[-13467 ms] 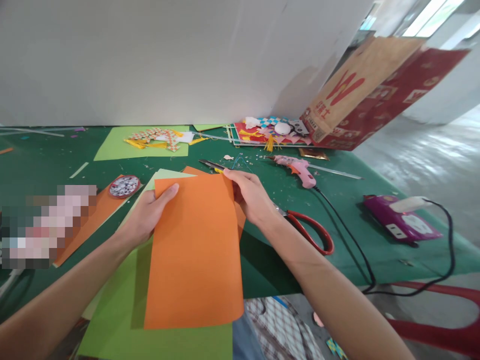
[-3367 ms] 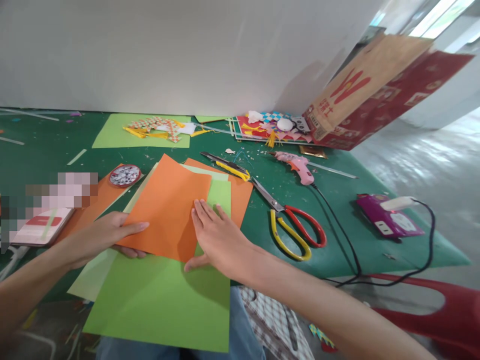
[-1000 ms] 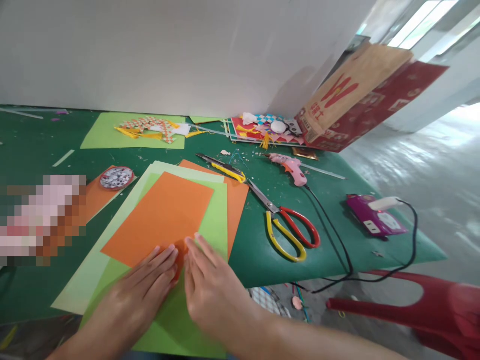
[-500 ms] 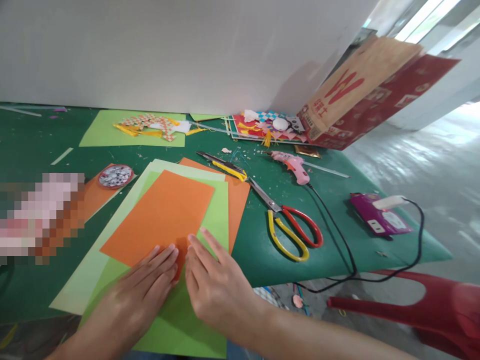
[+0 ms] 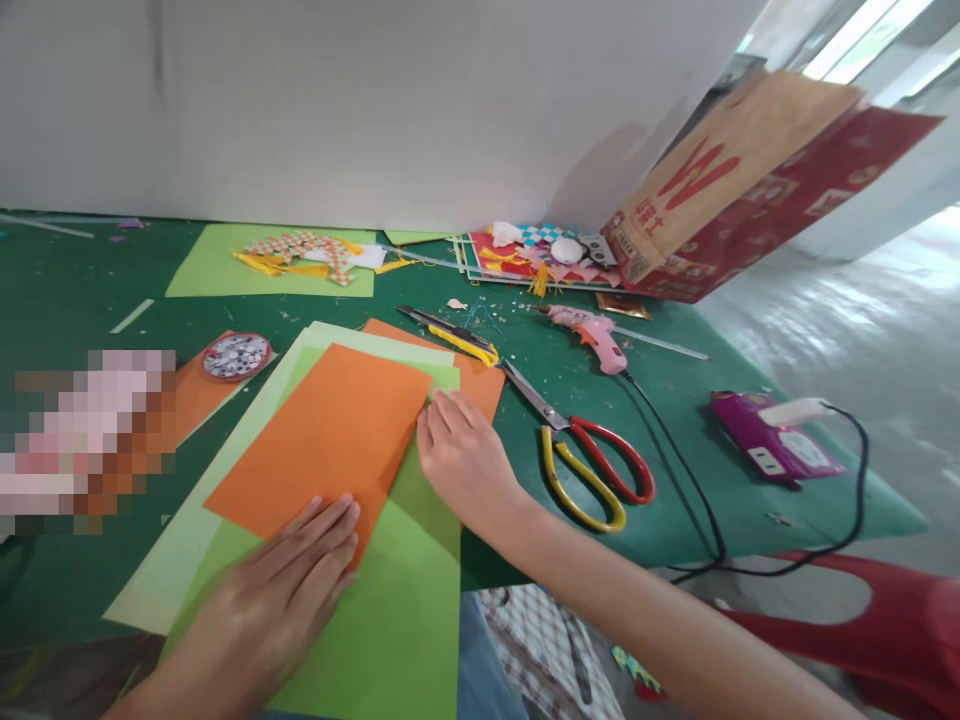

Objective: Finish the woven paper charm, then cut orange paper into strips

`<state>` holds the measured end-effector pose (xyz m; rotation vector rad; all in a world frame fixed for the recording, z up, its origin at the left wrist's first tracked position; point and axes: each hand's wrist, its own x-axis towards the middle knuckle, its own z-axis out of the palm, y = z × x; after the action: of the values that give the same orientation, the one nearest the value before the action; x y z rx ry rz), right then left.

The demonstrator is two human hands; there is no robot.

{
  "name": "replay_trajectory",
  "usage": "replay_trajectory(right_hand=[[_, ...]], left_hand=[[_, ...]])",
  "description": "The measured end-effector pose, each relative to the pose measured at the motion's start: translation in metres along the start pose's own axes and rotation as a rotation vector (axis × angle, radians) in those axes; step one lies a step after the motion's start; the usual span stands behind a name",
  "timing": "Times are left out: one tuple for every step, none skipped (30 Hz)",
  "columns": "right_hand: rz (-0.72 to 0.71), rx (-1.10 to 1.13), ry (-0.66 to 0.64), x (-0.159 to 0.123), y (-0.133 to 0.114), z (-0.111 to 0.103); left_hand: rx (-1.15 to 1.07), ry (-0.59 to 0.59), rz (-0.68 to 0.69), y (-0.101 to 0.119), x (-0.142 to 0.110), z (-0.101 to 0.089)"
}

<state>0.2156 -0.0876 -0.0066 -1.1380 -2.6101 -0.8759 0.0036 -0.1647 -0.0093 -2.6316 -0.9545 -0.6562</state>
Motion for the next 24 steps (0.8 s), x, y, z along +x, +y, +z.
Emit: replay_trajectory(right_hand=[[0.02,-0.007,-0.002,0.002,0.001,0.002],[0.051,0.004,0.006,0.004,0.001,0.003],[0.087,0.037,0.026,0.005,0.001,0.005],[0.129,0.091,0.056,0.006,0.001,0.006],[0.171,0.164,0.088,0.006,0.0,0.006],[0.212,0.251,0.119,0.007,0.0,0.007],[0.252,0.348,0.143,0.007,-0.001,0.007],[0.293,0.449,0.154,0.007,-0.002,0.006],[0.337,0.555,0.15,0.007,-0.002,0.004],[0.386,0.665,0.129,0.007,-0.003,0.002],[0.439,0.78,0.087,0.008,-0.003,-0.001],[0.495,0.9,0.018,0.008,-0.004,-0.005],[0.55,1.022,-0.082,0.009,-0.004,-0.01],[0.599,1.139,-0.202,0.011,-0.004,-0.014],[0.642,1.242,-0.332,0.012,-0.004,-0.019],[0.675,1.327,-0.464,0.015,-0.003,-0.023],[0.698,1.394,-0.586,0.017,-0.003,-0.027],[0.712,1.445,-0.697,0.02,-0.002,-0.03],[0.723,1.481,-0.788,0.022,-0.002,-0.032],[0.732,1.505,-0.863,0.025,-0.001,-0.034],[0.739,1.52,-0.923,0.027,0.0,-0.034],[0.743,1.53,-0.962,0.029,0.0,-0.034],[0.744,1.539,-0.988,0.031,0.001,-0.034],[0.74,1.553,-1.005,0.032,0.002,-0.033]], left_hand=[[-0.007,-0.003,-0.011,0.001,0.001,0.0],[-0.009,-0.005,-0.03,0.003,0.002,-0.001],[-0.008,0.002,-0.051,0.005,0.004,-0.001],[-0.002,0.015,-0.073,0.006,0.005,-0.001],[0.008,0.028,-0.09,0.008,0.007,0.0],[0.018,0.039,-0.103,0.01,0.008,0.0],[0.026,0.052,-0.111,0.011,0.009,0.001],[0.031,0.06,-0.118,0.012,0.009,0.001],[0.031,0.067,-0.119,0.013,0.01,0.002],[0.028,0.071,-0.122,0.013,0.01,0.002],[0.025,0.075,-0.123,0.013,0.01,0.002],[0.024,0.078,-0.127,0.014,0.009,0.002],[0.021,0.075,-0.13,0.014,0.009,0.002],[0.019,0.071,-0.134,0.014,0.009,0.002],[0.018,0.068,-0.14,0.015,0.008,0.002],[0.015,0.062,-0.144,0.015,0.008,0.002],[0.011,0.058,-0.145,0.015,0.007,0.002],[0.008,0.056,-0.143,0.016,0.007,0.003],[0.009,0.054,-0.139,0.016,0.006,0.003],[0.016,0.054,-0.133,0.016,0.006,0.004],[0.025,0.05,-0.127,0.016,0.006,0.004],[0.036,0.046,-0.12,0.015,0.005,0.005],[0.047,0.045,-0.113,0.015,0.005,0.006],[0.055,0.045,-0.107,0.015,0.004,0.006]])
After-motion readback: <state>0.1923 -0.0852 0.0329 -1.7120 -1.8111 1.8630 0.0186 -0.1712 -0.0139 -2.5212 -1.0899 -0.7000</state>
